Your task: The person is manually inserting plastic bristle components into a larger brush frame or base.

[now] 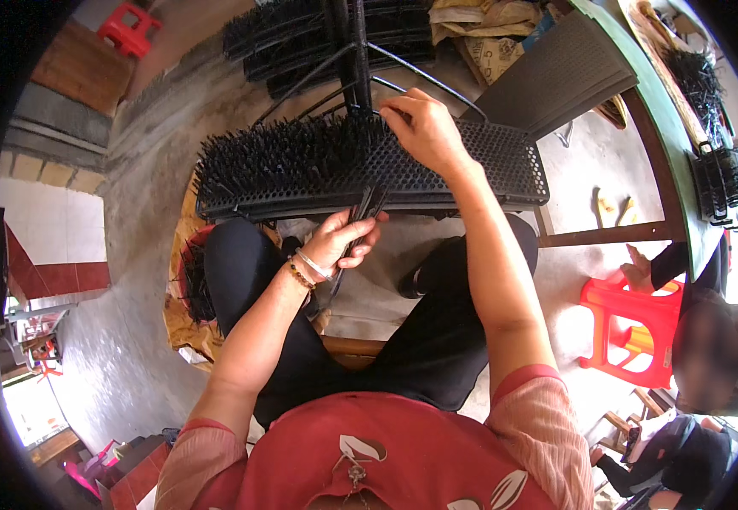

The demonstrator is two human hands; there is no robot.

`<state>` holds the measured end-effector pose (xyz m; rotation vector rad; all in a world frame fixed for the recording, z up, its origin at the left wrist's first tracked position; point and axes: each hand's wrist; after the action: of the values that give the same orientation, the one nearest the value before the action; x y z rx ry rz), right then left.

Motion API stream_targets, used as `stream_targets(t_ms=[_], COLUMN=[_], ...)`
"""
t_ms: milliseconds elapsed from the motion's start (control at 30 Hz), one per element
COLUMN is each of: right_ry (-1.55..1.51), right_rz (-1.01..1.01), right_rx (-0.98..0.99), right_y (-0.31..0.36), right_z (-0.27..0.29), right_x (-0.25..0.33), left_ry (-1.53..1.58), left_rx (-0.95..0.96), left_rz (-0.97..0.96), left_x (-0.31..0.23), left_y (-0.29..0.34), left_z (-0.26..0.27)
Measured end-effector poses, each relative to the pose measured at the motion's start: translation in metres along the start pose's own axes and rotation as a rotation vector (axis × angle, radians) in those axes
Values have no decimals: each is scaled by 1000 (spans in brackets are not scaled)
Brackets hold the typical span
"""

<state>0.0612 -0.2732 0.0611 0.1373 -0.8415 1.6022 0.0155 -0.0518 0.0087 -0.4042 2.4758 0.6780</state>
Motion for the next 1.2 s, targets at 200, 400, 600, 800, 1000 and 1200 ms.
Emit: stream_targets(t_ms=[200, 400, 600, 800, 1000, 1200], right_ry=[-338, -637, -523, -274, -4, 105], right_rz=[-340, -403, -386, -299, -112, 33], right_rx=[518, 421, -74, -251, -272, -247], right_y=[20, 24, 10, 4, 3, 0], right_z=[6, 1, 21, 1, -11, -18], right_x=[9, 10, -13, -17, -22, -17], left_ry=[89, 26, 56, 77, 61, 24], left_rx=[11, 20, 1, -16, -27, -69], left_rz=[-115, -87, -28, 20, 16, 31], left_x=[-6, -2, 1, 2, 1, -1], left_y=[1, 0, -2, -5, -1, 0], left_z=[-4, -4, 2, 3, -4, -4])
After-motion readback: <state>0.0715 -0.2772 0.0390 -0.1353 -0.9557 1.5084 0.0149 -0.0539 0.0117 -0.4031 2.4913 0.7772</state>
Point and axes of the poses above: each hand's wrist, its own y-axis away from the middle knuckle, its own z-axis out of the back of the hand, x = y × z, and after that the axes turned 9 degrees about y, right-handed
